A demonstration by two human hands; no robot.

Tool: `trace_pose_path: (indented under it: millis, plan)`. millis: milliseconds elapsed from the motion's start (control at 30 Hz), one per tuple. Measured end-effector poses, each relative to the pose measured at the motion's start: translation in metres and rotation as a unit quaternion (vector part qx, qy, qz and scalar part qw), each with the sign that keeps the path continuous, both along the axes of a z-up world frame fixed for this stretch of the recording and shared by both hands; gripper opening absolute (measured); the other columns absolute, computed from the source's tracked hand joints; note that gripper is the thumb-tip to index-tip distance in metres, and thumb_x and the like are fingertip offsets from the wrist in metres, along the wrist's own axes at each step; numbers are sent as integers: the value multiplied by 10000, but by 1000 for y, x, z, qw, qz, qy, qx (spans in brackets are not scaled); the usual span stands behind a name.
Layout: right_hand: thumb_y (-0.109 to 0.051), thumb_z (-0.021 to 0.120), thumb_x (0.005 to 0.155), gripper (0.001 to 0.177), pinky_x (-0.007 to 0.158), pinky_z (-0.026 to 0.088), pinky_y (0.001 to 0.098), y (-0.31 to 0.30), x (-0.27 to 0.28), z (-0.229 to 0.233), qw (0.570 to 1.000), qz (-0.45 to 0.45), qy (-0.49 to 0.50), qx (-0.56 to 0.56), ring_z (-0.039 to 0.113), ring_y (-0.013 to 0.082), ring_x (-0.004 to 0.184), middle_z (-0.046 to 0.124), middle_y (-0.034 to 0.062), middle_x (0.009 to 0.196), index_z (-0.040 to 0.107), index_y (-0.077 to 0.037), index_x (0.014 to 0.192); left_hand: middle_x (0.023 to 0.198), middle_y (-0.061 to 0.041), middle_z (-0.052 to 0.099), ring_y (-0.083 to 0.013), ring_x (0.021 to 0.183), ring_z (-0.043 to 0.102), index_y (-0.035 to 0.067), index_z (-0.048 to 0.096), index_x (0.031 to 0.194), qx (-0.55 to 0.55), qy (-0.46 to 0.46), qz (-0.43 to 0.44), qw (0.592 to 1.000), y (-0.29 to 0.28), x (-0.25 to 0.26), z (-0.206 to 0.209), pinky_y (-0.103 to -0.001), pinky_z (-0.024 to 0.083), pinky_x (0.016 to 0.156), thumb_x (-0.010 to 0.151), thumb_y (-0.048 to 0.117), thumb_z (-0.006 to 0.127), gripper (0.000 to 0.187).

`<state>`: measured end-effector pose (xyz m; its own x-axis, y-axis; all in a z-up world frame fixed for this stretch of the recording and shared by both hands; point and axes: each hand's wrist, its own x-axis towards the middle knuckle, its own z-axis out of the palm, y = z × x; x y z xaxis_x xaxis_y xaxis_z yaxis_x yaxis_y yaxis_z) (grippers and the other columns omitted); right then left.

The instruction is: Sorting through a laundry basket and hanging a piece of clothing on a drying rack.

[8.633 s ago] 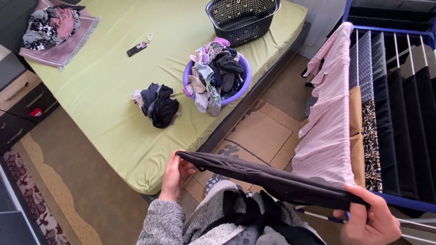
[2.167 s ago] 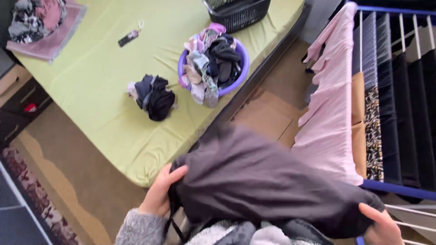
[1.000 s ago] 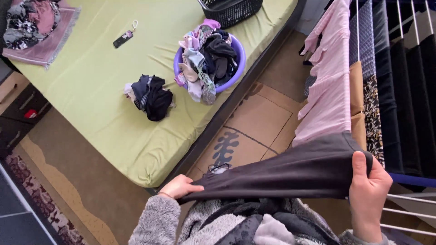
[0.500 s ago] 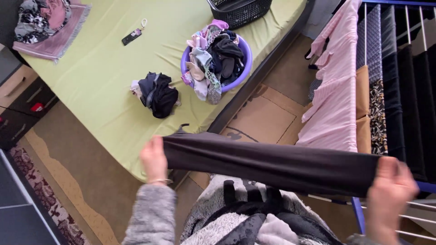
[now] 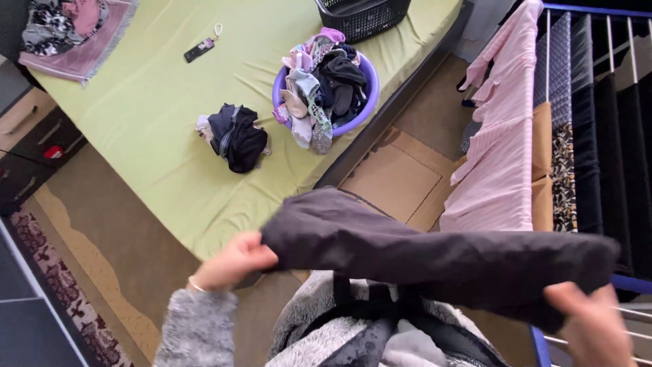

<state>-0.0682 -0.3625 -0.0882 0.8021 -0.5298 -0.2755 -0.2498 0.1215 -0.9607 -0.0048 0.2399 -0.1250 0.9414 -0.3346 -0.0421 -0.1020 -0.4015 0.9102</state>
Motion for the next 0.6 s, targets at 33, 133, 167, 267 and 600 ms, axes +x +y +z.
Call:
trace_pose_path:
  millis: [33,133,167,267,600]
  plan:
    - [36,544,951,418,934,482,409,20,2,10,994,54,92,25,589,250,1070,602,122,1224,524,-56,1358,1221,-102,741,-175,1066,680,12,719,1202,-86,184,-1,979,-28,-3,41,-332,535,977,947,178,649,312]
    - [81,548,908,466,1124,420,422,19,-12,-24,987,70,105,98,572,319,1222,615,225,1358,550,73,1374,1153,-157,775,-202,983,715,-68,717,1162,-250,310,90,913,-61,-13,61,-328,585,879,883,111,712,331]
    - [-10,500,979,392,1172,414,392,8,-21,-45,988,35,27,148,564,289,1275,583,193,1395,525,22,1369,1154,-201,760,-252,1016,705,-86,697,1162,-325,254,181,893,-63,-19,52,-360,560,931,901,58,672,300]
    - [-82,583,996,349,1058,437,288,19,-21,-71,996,32,3,86,585,162,1135,649,93,1280,591,-33,1341,1044,-152,767,-197,935,700,-52,706,1111,-266,204,292,896,-76,-15,50,-295,567,857,955,83,659,212]
    - [-331,586,1257,191,941,517,221,3,35,-14,975,-112,-64,-179,586,56,1023,626,-43,1125,610,-142,1241,927,23,718,-75,887,577,85,744,1009,3,13,420,907,-66,14,-42,-282,481,876,1004,276,638,218]
